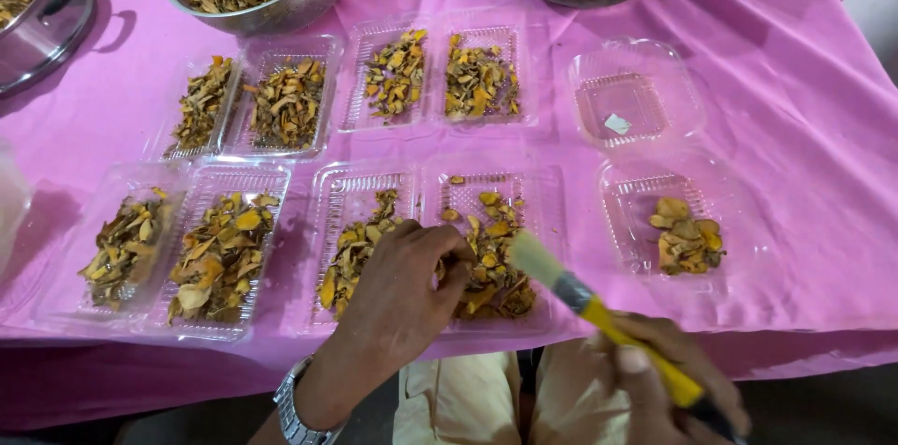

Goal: Cleaning and arranging dried herb slices in plastic containers using a paintbrush

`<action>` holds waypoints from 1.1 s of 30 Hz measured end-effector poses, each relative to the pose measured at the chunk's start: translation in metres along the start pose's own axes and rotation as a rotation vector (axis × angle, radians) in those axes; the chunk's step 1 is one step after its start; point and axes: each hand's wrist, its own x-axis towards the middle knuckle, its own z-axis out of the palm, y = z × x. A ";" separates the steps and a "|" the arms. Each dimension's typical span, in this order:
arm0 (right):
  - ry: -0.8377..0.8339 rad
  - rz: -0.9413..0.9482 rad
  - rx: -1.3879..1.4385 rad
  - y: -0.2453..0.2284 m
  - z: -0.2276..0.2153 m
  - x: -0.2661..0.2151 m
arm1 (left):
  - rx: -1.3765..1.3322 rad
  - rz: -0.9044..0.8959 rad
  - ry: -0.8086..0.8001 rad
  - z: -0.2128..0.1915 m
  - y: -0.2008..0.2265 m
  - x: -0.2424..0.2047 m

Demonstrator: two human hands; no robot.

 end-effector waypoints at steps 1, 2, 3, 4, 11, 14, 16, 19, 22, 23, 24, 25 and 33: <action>0.078 -0.077 0.102 -0.019 0.008 -0.003 | 0.030 0.002 -0.018 -0.001 0.000 -0.001; 0.156 -0.154 0.204 -0.037 0.016 -0.007 | 0.060 0.004 -0.035 -0.001 0.001 -0.001; 0.155 -0.153 0.205 -0.037 0.014 -0.005 | 0.061 0.003 -0.036 0.001 0.002 -0.002; 0.176 -0.119 0.200 -0.037 0.012 -0.004 | 0.137 0.013 -0.094 0.003 0.004 -0.004; 0.238 -0.061 0.266 -0.050 0.011 -0.005 | 0.442 0.094 -0.247 0.024 0.009 -0.001; 0.254 -0.008 0.238 -0.057 0.010 -0.005 | 0.362 0.042 -0.277 0.017 0.011 0.001; 0.233 -0.064 0.231 -0.048 0.009 -0.003 | 0.243 -0.038 -0.250 0.003 0.017 0.002; 0.179 -0.145 0.225 -0.039 0.011 -0.003 | -0.033 -0.156 -0.159 -0.011 0.024 0.003; 0.099 -0.203 0.231 -0.035 0.013 -0.006 | -0.273 -0.235 -0.080 -0.018 0.028 0.004; 0.051 -0.233 0.231 -0.034 0.013 -0.008 | -0.361 -0.279 -0.071 -0.018 0.029 0.005; 0.052 -0.233 0.233 -0.043 0.017 -0.010 | -0.360 -0.278 -0.071 -0.022 0.033 0.006; 0.102 -0.190 0.270 -0.052 0.020 -0.012 | -0.385 -0.337 -0.066 -0.024 0.037 0.006; 0.115 -0.273 0.337 -0.059 0.034 -0.015 | -0.859 -0.400 0.012 -0.016 0.032 0.000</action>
